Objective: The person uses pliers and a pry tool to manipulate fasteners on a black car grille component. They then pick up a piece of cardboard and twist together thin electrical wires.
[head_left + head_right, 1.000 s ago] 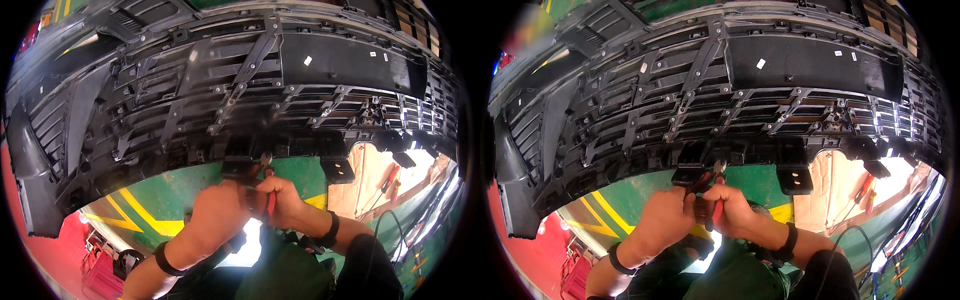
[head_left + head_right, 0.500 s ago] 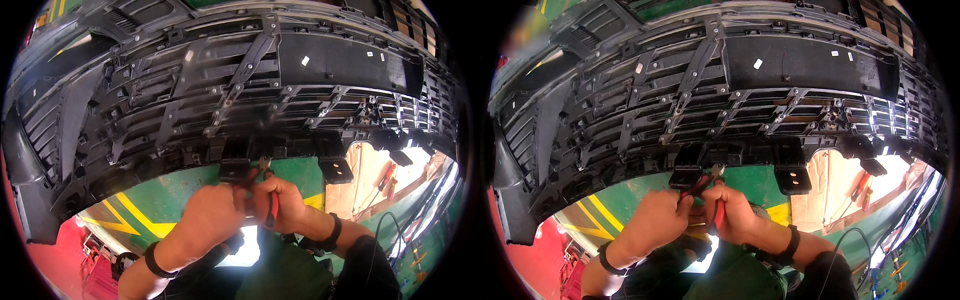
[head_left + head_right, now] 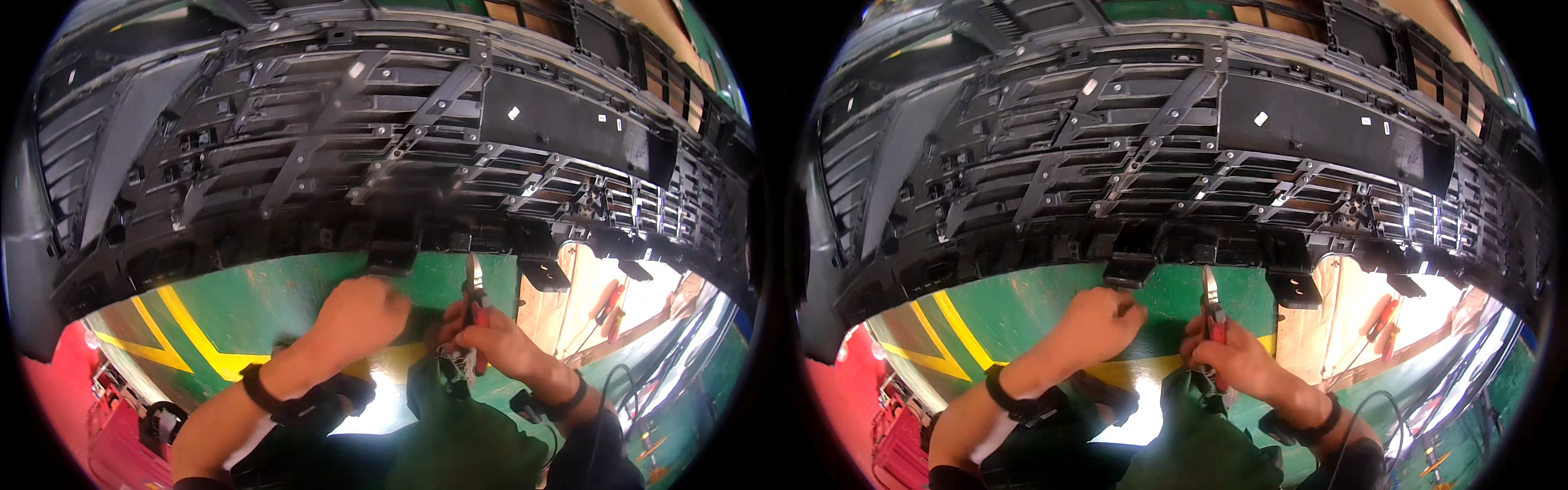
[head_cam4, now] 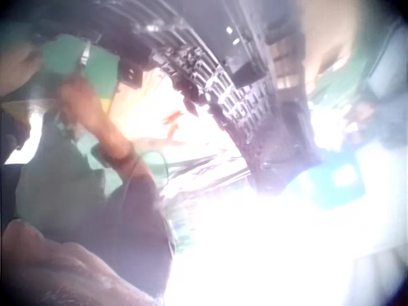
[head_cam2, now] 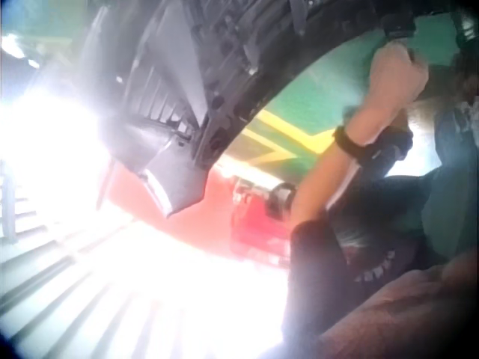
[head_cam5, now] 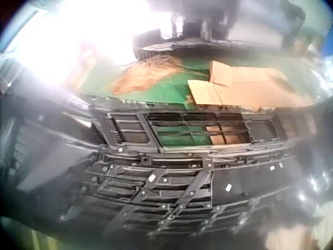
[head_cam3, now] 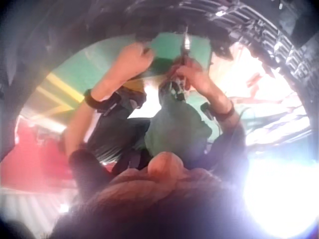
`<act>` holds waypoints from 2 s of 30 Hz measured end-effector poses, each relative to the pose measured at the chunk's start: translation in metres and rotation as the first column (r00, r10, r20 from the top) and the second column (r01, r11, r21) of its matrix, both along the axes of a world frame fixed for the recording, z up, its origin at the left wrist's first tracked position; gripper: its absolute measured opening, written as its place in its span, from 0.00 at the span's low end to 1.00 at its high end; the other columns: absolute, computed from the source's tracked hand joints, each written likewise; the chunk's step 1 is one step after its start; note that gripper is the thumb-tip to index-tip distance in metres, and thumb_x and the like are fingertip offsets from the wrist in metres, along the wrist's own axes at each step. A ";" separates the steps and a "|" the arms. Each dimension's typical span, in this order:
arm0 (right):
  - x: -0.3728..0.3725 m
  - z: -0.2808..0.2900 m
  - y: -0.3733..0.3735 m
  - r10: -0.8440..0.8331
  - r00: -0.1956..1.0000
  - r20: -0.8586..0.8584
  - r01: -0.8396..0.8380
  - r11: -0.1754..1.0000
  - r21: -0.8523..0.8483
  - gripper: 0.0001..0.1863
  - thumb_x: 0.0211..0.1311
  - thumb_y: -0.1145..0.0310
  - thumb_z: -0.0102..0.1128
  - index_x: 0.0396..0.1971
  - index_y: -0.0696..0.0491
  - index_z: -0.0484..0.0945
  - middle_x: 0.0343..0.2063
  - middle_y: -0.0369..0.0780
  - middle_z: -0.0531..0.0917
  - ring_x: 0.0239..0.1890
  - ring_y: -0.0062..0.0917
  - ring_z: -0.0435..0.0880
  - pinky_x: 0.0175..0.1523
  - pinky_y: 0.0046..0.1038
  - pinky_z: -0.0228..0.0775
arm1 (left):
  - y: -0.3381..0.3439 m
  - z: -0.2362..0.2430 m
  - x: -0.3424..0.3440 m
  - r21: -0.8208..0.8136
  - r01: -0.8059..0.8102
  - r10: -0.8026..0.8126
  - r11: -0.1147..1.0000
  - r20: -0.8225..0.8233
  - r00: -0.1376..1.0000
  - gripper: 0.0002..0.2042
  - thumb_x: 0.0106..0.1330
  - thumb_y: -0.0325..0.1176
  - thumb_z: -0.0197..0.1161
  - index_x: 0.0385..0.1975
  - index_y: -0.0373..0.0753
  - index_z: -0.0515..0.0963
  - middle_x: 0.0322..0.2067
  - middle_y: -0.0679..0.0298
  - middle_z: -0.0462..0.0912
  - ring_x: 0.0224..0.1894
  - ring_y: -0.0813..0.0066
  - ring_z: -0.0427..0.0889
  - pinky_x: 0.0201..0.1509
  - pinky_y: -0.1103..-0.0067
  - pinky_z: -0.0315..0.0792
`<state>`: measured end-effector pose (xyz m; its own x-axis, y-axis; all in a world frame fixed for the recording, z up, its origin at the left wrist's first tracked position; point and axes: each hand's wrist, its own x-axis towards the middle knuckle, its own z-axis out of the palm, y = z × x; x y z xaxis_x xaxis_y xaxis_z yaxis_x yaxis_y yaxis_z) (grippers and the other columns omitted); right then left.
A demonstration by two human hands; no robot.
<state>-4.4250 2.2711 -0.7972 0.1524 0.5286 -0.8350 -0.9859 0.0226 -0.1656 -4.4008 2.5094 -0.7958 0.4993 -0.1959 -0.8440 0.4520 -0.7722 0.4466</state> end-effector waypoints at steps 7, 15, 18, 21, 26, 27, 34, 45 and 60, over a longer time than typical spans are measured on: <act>0.081 0.081 0.004 0.889 0.019 0.458 -0.354 0.434 -0.828 0.17 0.53 0.68 0.58 0.42 0.59 0.73 0.27 0.51 0.82 0.30 0.48 0.83 0.38 0.44 0.75 | -0.018 -0.051 -0.069 0.018 0.027 -0.028 0.999 0.021 0.999 0.14 0.62 0.40 0.57 0.31 0.36 0.83 0.29 0.51 0.85 0.34 0.49 0.84 0.41 0.62 0.78; 0.118 0.024 0.027 0.820 -0.567 0.081 -0.298 -0.113 -0.948 0.11 0.46 0.68 0.58 0.28 0.60 0.81 0.23 0.48 0.84 0.29 0.43 0.86 0.36 0.41 0.77 | -0.036 -0.057 -0.106 -0.082 -0.054 0.051 0.995 -0.046 0.998 0.13 0.60 0.41 0.58 0.31 0.39 0.84 0.31 0.53 0.86 0.36 0.50 0.85 0.43 0.62 0.79; 0.124 0.026 0.039 0.824 -0.566 0.012 -0.320 -0.206 -0.925 0.12 0.47 0.68 0.58 0.27 0.59 0.84 0.26 0.49 0.85 0.32 0.44 0.86 0.39 0.40 0.78 | -0.028 -0.056 -0.118 -0.078 -0.070 0.066 0.995 -0.046 0.997 0.13 0.60 0.41 0.58 0.31 0.39 0.84 0.31 0.53 0.86 0.36 0.50 0.85 0.43 0.63 0.79; 0.132 0.030 0.056 0.809 -0.586 -0.054 -0.421 -0.360 -0.833 0.13 0.49 0.68 0.56 0.30 0.59 0.85 0.28 0.49 0.86 0.35 0.44 0.87 0.42 0.39 0.79 | -0.018 -0.054 -0.124 -0.050 -0.089 0.085 0.995 -0.074 0.994 0.13 0.60 0.41 0.58 0.32 0.38 0.84 0.31 0.53 0.86 0.36 0.50 0.85 0.43 0.63 0.79; 0.135 0.031 0.067 0.802 -0.596 -0.052 -0.474 -0.402 -0.783 0.14 0.46 0.69 0.54 0.27 0.61 0.85 0.29 0.54 0.85 0.36 0.48 0.86 0.44 0.42 0.78 | -0.012 -0.055 -0.130 -0.035 -0.118 0.117 0.992 -0.026 0.993 0.13 0.60 0.40 0.58 0.32 0.38 0.84 0.31 0.54 0.86 0.36 0.51 0.85 0.44 0.63 0.79; 0.136 0.031 0.067 0.835 -0.549 -0.027 -0.508 -0.359 -0.783 0.13 0.43 0.70 0.54 0.23 0.64 0.83 0.27 0.57 0.83 0.36 0.51 0.85 0.45 0.44 0.77 | -0.012 -0.054 -0.129 -0.037 -0.119 0.118 0.992 -0.026 0.993 0.13 0.60 0.40 0.58 0.32 0.38 0.84 0.31 0.54 0.86 0.36 0.51 0.85 0.44 0.63 0.79; 0.135 0.028 0.072 0.823 -0.569 0.000 -0.511 -0.354 -0.783 0.14 0.43 0.69 0.52 0.23 0.64 0.83 0.26 0.58 0.83 0.36 0.53 0.84 0.45 0.46 0.76 | -0.010 -0.049 -0.125 -0.034 -0.138 0.136 0.990 -0.033 0.990 0.13 0.61 0.41 0.57 0.31 0.39 0.84 0.31 0.54 0.86 0.36 0.51 0.85 0.44 0.63 0.79; 0.126 0.037 0.078 0.830 -0.558 0.021 -0.541 -0.344 -0.768 0.15 0.53 0.69 0.51 0.35 0.63 0.81 0.34 0.57 0.84 0.43 0.52 0.84 0.49 0.43 0.76 | -0.005 -0.049 -0.129 -0.031 -0.145 0.143 0.989 -0.047 0.989 0.13 0.61 0.41 0.58 0.31 0.39 0.84 0.30 0.53 0.86 0.36 0.51 0.85 0.45 0.63 0.79; 0.125 0.055 0.037 0.881 0.473 -0.003 -0.859 0.460 -0.223 0.14 0.64 0.64 0.65 0.36 0.62 0.79 0.25 0.43 0.85 0.24 0.27 0.86 0.27 0.27 0.79 | -0.077 -0.021 -0.046 -0.476 -0.880 0.538 0.007 -0.740 0.405 0.18 0.71 0.51 0.59 0.41 0.41 0.79 0.27 0.70 0.78 0.29 0.82 0.75 0.27 0.83 0.65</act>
